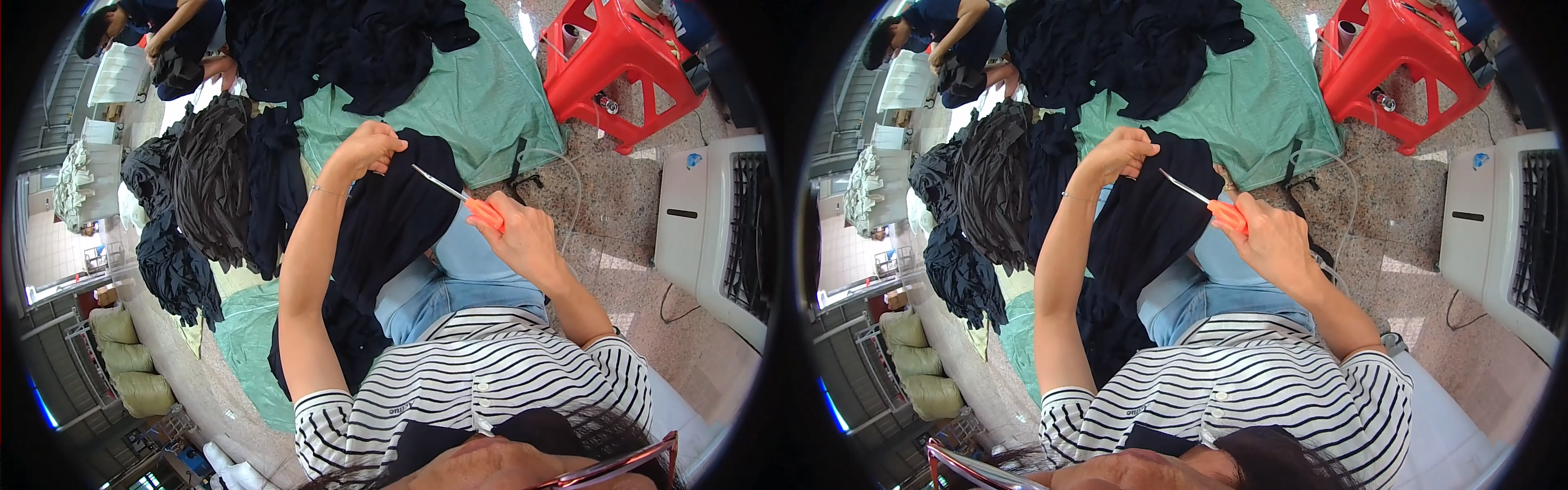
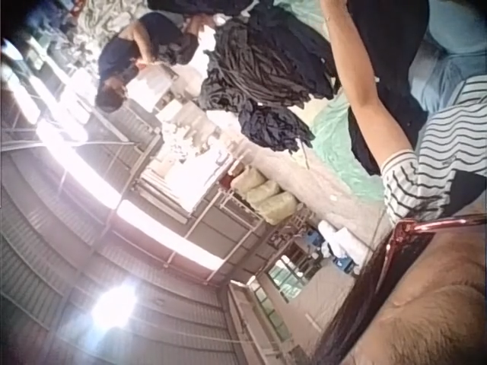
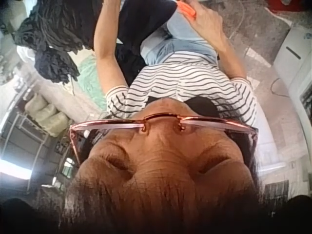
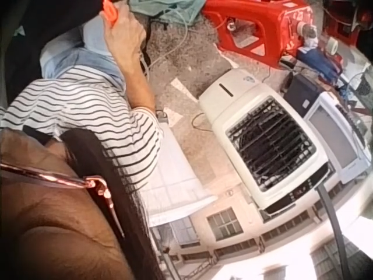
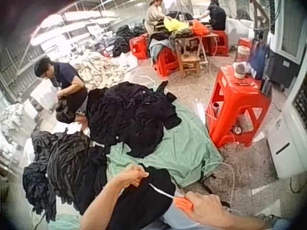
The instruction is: Trimming loose threads from black garments using scissors.
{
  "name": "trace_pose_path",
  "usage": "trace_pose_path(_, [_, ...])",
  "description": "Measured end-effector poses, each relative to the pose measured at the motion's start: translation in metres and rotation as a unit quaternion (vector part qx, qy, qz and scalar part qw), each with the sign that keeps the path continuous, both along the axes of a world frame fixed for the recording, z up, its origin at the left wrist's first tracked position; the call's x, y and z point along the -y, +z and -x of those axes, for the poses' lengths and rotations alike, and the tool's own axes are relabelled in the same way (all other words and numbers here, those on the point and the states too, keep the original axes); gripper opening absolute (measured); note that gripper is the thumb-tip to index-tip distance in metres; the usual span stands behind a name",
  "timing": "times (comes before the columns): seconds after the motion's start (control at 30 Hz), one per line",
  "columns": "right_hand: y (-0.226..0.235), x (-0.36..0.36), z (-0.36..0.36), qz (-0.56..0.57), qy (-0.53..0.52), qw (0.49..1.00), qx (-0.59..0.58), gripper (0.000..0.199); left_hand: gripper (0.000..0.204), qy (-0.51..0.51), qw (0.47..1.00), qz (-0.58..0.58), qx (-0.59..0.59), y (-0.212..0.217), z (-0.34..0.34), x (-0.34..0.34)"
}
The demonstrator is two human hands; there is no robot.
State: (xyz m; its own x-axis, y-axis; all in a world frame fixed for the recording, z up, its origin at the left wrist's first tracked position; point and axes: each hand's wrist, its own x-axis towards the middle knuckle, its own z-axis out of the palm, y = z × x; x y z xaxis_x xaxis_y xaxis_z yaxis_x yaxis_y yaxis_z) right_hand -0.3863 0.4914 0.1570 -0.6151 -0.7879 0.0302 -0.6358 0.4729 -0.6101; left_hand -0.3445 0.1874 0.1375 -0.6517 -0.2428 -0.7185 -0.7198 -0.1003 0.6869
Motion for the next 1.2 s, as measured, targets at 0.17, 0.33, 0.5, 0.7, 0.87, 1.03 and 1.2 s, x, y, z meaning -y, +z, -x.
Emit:
trace_pose_path(0.17, [0.005, -0.004, -0.003, -0.023, 0.033, 0.999, 0.036, 0.033, 0.024, 0.019, 1.0, -0.023, -0.008, -0.011, -0.004, -0.001])
trace_pose_path(0.33, [0.005, -0.009, 0.003, -0.009, -0.021, 1.0, 0.015, 0.033, 0.022, 0.066, 0.997, -0.022, -0.042, -0.015, -0.024, -0.014])
trace_pose_path(0.5, [0.007, -0.019, 0.011, -0.039, -0.039, 0.998, 0.026, 0.034, 0.007, 0.175, 0.978, -0.073, -0.091, -0.017, -0.05, -0.05])
trace_pose_path(0.7, [0.005, -0.015, 0.008, -0.058, -0.016, 0.998, 0.027, 0.036, 0.006, 0.192, 0.969, -0.085, -0.132, -0.021, -0.06, -0.066])
trace_pose_path(0.87, [0.004, -0.017, 0.01, -0.054, -0.007, 0.998, 0.028, 0.037, 0.008, 0.195, 0.957, -0.127, -0.172, -0.041, -0.074, -0.06])
trace_pose_path(1.03, [0.01, -0.017, 0.011, -0.049, -0.012, 0.998, 0.036, 0.038, 0.008, 0.217, 0.962, -0.08, -0.146, -0.033, -0.068, -0.079])
trace_pose_path(1.2, [0.003, -0.021, 0.02, -0.002, -0.104, 0.994, 0.034, 0.037, 0.022, 0.182, 0.898, 0.325, -0.232, -0.032, -0.061, -0.078])
